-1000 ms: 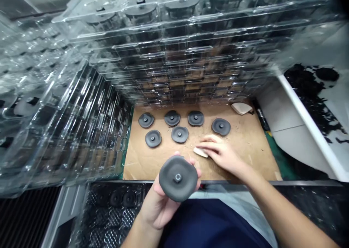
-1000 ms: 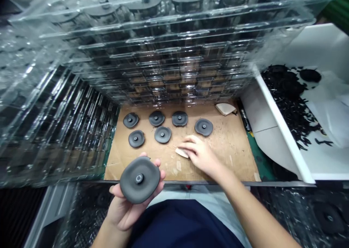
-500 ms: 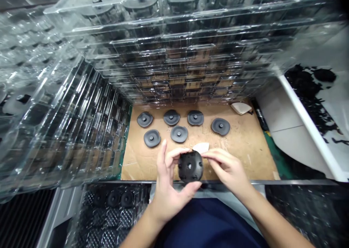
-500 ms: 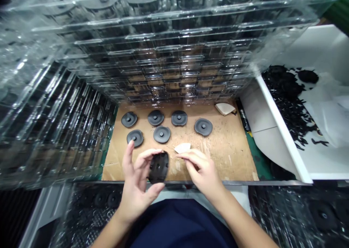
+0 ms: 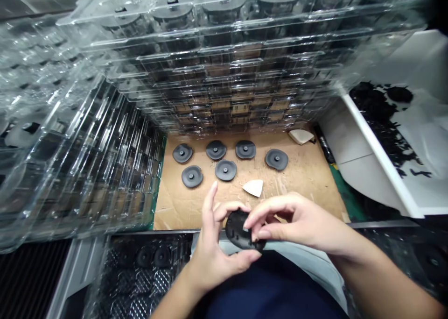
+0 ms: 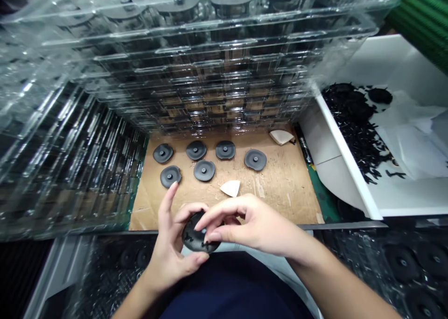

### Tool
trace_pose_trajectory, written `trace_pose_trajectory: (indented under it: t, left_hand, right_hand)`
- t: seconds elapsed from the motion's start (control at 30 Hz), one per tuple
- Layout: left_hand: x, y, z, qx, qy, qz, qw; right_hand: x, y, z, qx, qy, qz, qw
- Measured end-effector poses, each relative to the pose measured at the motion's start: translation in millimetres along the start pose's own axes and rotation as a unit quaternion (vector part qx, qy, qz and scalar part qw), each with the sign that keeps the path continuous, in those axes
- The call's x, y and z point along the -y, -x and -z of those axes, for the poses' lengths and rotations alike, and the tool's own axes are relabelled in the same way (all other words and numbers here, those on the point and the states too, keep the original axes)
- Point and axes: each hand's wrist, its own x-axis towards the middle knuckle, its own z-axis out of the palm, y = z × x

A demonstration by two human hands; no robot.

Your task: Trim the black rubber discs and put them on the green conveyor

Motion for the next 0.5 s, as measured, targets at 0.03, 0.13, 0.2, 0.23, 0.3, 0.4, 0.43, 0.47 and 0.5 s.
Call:
trace_pose_trajectory:
  t: [0.03, 0.13, 0.2, 0.23, 0.3, 0.4, 0.43, 0.47, 0.5]
  left_hand:
    - [-3, 0, -0.2, 0.015, 0.016, 0.019, 1.000]
    - [-9, 1, -2.0, 0.050, 0.052, 0.048, 0.996]
    - [-10, 2, -3.8, 0.054, 0.065, 0.050, 0.995]
    - [-10, 3, -4.7, 0.054, 0.064, 0.047, 0.995]
    - [-8, 4, -5.7, 0.050, 0.053, 0.046, 0.996]
    - [-5, 4, -5.6, 0.049, 0.035, 0.047, 0.997]
    - [-5, 3, -5.3, 0.050, 0.031, 0.048, 0.997]
    - [-6, 1, -5.2, 0.051, 0.027, 0.050, 0.997]
    - [-6, -2, -5.4, 0.053, 0.016, 0.056, 0.997]
  right_hand:
    - [2, 0, 0, 0.014, -0.011, -0.007, 1.000]
    - [4, 3, 0, 0.044, -0.041, -0.015, 0.998]
    - [2, 7, -2, 0.044, -0.046, -0.002, 0.998]
    - [-1, 9, -2, 0.036, -0.044, 0.007, 0.998]
    - [-6, 14, -4, 0.011, -0.046, 0.012, 0.999]
    - [-12, 19, -6, -0.048, -0.063, -0.007, 0.997]
    - [-14, 20, -7, -0.068, -0.064, -0.011, 0.996]
    - [-16, 21, -6, -0.089, -0.060, -0.009, 0.994]
    - [-18, 21, -5, -0.106, -0.048, -0.003, 0.993]
